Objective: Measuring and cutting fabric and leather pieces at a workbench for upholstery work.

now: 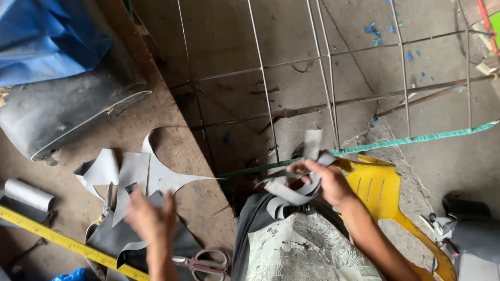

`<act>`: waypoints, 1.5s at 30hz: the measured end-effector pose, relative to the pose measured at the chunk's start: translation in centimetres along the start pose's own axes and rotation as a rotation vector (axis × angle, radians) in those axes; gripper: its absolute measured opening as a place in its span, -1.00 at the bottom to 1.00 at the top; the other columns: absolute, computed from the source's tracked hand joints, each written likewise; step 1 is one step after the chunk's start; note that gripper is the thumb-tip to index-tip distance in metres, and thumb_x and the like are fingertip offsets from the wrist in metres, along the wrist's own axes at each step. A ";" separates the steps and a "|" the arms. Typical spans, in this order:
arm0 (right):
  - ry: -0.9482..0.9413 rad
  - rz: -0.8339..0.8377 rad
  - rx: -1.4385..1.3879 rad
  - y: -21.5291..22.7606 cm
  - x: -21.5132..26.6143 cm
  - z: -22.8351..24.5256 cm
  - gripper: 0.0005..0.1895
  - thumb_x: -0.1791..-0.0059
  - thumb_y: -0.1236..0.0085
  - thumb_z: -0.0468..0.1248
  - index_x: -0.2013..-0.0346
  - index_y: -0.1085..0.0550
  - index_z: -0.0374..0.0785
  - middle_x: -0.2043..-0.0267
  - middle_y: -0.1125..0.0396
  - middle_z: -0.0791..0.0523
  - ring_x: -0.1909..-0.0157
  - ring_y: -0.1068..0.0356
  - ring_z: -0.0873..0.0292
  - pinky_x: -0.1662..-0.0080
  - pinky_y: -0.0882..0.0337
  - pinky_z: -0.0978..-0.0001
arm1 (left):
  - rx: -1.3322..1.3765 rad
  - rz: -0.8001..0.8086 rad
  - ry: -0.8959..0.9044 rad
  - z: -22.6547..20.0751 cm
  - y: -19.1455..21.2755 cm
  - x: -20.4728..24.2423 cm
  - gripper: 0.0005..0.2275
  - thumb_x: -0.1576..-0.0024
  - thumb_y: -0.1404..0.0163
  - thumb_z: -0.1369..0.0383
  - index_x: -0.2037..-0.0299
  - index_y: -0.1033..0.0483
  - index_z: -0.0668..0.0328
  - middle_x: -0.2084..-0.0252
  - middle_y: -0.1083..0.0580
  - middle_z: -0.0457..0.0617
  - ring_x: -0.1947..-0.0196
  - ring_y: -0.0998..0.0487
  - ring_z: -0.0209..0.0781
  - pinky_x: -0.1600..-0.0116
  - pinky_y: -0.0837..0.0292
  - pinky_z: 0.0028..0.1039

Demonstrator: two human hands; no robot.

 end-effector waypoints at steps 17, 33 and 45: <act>0.301 -0.380 -0.246 3.8 -2.1 2.1 -0.81 -0.08 -0.06 -0.17 0.09 -0.49 -0.18 0.12 -0.46 0.19 0.31 -0.46 0.24 0.12 -0.44 0.44 | -0.582 0.251 0.303 8.5 2.6 2.0 -0.74 -0.28 0.12 0.14 -0.02 -0.53 0.00 -0.15 -0.54 0.04 -0.22 -0.41 0.18 -0.21 -0.18 0.07; -0.110 -0.144 -0.432 -6.6 -2.1 0.7 -0.65 -0.15 0.03 -0.04 -0.02 -0.46 -0.25 -0.14 -0.47 -0.14 0.02 -0.50 -0.11 -0.02 -0.47 0.06 | 0.768 0.027 -0.490 -18.4 -5.5 6.3 -0.64 -0.06 -0.08 0.58 -0.07 -0.47 0.07 0.07 -0.51 -0.01 0.22 -0.61 -0.13 0.10 -0.55 -0.41; -0.228 -0.340 -0.357 -1.0 -3.7 -1.8 -0.63 -0.15 0.03 0.03 -0.02 -0.50 -0.16 0.07 -0.44 -0.02 0.05 -0.43 -0.04 -0.01 -0.35 0.22 | 0.242 0.216 -1.085 -23.4 -13.2 10.3 -0.55 -0.15 -0.01 0.33 -0.27 -0.39 0.30 -0.13 -0.28 0.52 0.18 -0.32 0.40 0.04 -0.29 0.08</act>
Point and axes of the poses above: each hand's wrist, its own x-axis away from the middle knuckle, its own y-axis out of the back of the hand, z = x × y, the point moved 1 cm from there along -x, towards the middle knuckle
